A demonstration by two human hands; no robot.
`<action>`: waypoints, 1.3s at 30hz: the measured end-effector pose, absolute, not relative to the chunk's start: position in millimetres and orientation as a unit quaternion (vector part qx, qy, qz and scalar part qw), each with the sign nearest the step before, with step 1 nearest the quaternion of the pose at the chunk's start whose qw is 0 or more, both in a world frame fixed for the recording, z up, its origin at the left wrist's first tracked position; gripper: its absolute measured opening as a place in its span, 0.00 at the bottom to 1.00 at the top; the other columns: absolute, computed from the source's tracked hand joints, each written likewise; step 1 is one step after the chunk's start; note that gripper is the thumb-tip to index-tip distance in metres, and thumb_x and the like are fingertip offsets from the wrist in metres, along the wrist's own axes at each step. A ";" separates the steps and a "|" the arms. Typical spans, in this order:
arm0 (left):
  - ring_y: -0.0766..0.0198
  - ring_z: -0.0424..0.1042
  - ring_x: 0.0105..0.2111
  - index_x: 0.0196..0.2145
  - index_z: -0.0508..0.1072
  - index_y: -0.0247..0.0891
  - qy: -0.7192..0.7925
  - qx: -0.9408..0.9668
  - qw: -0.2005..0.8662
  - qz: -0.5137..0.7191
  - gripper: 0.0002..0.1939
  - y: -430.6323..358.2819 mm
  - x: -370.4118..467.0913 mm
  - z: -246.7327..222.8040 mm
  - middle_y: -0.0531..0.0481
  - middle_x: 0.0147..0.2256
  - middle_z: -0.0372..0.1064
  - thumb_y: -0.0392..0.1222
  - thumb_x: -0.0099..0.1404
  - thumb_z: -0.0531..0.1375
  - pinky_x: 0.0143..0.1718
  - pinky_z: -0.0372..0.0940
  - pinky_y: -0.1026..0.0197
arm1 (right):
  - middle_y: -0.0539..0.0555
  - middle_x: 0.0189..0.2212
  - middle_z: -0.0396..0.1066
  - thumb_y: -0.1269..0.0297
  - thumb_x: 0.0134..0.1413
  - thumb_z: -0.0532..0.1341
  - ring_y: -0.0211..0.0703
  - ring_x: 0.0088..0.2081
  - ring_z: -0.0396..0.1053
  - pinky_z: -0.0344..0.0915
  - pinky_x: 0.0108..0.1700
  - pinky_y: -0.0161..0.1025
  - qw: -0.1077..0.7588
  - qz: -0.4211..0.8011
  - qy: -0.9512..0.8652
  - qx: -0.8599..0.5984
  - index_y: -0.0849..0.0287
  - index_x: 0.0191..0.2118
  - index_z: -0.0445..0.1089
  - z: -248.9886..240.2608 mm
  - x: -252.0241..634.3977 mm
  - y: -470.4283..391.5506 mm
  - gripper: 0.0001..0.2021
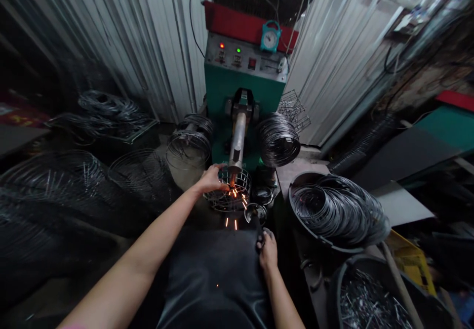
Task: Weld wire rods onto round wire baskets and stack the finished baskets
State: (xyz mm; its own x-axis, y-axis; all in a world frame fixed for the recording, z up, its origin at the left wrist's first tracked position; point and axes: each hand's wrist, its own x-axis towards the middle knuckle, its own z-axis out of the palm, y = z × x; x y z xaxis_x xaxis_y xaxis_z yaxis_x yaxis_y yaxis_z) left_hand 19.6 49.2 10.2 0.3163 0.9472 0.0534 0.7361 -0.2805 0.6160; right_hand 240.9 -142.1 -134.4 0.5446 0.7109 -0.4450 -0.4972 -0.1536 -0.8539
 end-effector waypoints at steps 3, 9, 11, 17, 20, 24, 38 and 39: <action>0.48 0.58 0.55 0.57 0.58 0.37 0.541 0.776 0.257 0.200 0.46 52.4 19.9 9.0 0.39 0.54 0.59 0.46 0.40 0.69 0.53 0.55 0.51 | 0.44 0.15 0.61 0.69 0.42 0.61 0.31 0.16 0.59 0.52 0.15 0.25 0.642 0.531 0.016 -0.553 0.58 0.30 0.64 -131.1 247.3 -140.1 0.06; 0.48 0.58 0.55 0.56 0.59 0.36 0.518 0.779 0.283 0.213 0.46 56.5 19.2 5.0 0.39 0.55 0.58 0.45 0.39 0.69 0.54 0.55 0.51 | 0.47 0.18 0.64 0.71 0.43 0.59 0.34 0.20 0.64 0.64 0.23 0.32 0.628 0.588 0.024 -0.510 0.59 0.24 0.60 -115.1 257.4 -137.7 0.05; 0.47 0.58 0.55 0.56 0.59 0.36 0.512 0.779 0.287 0.222 0.46 57.2 20.6 4.8 0.38 0.55 0.58 0.45 0.39 0.69 0.54 0.55 0.48 | 0.48 0.19 0.65 0.67 0.42 0.61 0.36 0.21 0.65 0.63 0.22 0.32 0.629 0.582 -0.029 -0.514 0.59 0.24 0.61 -109.6 257.5 -137.9 0.06; 0.44 0.53 0.58 0.57 0.58 0.38 0.489 0.786 0.300 0.231 0.49 61.9 13.3 3.4 0.36 0.57 0.55 0.50 0.38 0.70 0.57 0.50 0.43 | 0.47 0.21 0.67 0.55 0.40 0.63 0.37 0.20 0.63 0.57 0.19 0.32 0.609 0.416 -0.234 -0.634 0.58 0.31 0.68 -106.8 247.0 -156.9 0.13; 0.46 0.48 0.61 0.60 0.53 0.38 0.473 0.747 0.358 0.301 0.54 59.6 -10.0 -16.4 0.36 0.60 0.49 0.55 0.38 0.70 0.59 0.47 0.46 | 0.53 0.27 0.71 0.53 0.43 0.62 0.43 0.29 0.69 0.65 0.30 0.37 0.529 0.332 -0.364 -0.691 0.59 0.32 0.71 -116.1 243.3 -178.4 0.14; 0.49 0.54 0.59 0.61 0.47 0.35 0.470 0.655 0.459 0.373 0.58 46.2 -30.1 -60.5 0.36 0.58 0.54 0.52 0.38 0.71 0.58 0.52 0.50 | 0.57 0.31 0.74 0.52 0.48 0.60 0.50 0.35 0.71 0.67 0.39 0.42 0.436 0.287 -0.490 -0.699 0.58 0.33 0.72 -133.7 244.5 -199.0 0.14; 0.50 0.61 0.52 0.56 0.56 0.40 0.473 0.721 0.344 0.372 0.50 -38.8 -36.4 -46.2 0.42 0.53 0.58 0.48 0.37 0.72 0.54 0.56 0.49 | 0.50 0.27 0.73 0.64 0.46 0.60 0.42 0.29 0.70 0.64 0.31 0.34 0.322 0.308 -0.662 -0.603 0.55 0.35 0.71 -17.8 213.0 -147.6 0.07; 0.49 0.59 0.53 0.56 0.57 0.41 0.481 0.745 0.305 0.346 0.50 -46.9 -33.5 -37.0 0.43 0.53 0.57 0.48 0.36 0.71 0.55 0.54 0.48 | 0.49 0.26 0.72 0.66 0.44 0.61 0.41 0.28 0.69 0.62 0.30 0.34 0.299 0.290 -0.680 -0.603 0.55 0.34 0.70 -5.0 207.5 -139.4 0.07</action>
State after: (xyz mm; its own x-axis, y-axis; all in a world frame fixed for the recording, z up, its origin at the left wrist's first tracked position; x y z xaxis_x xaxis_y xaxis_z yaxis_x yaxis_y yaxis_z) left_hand -33.5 -46.9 -37.0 0.2970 0.9285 0.2228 0.5064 -0.3510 0.7876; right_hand 207.5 -139.4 -5.0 -0.0934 0.9940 0.0569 0.6463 0.1041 -0.7560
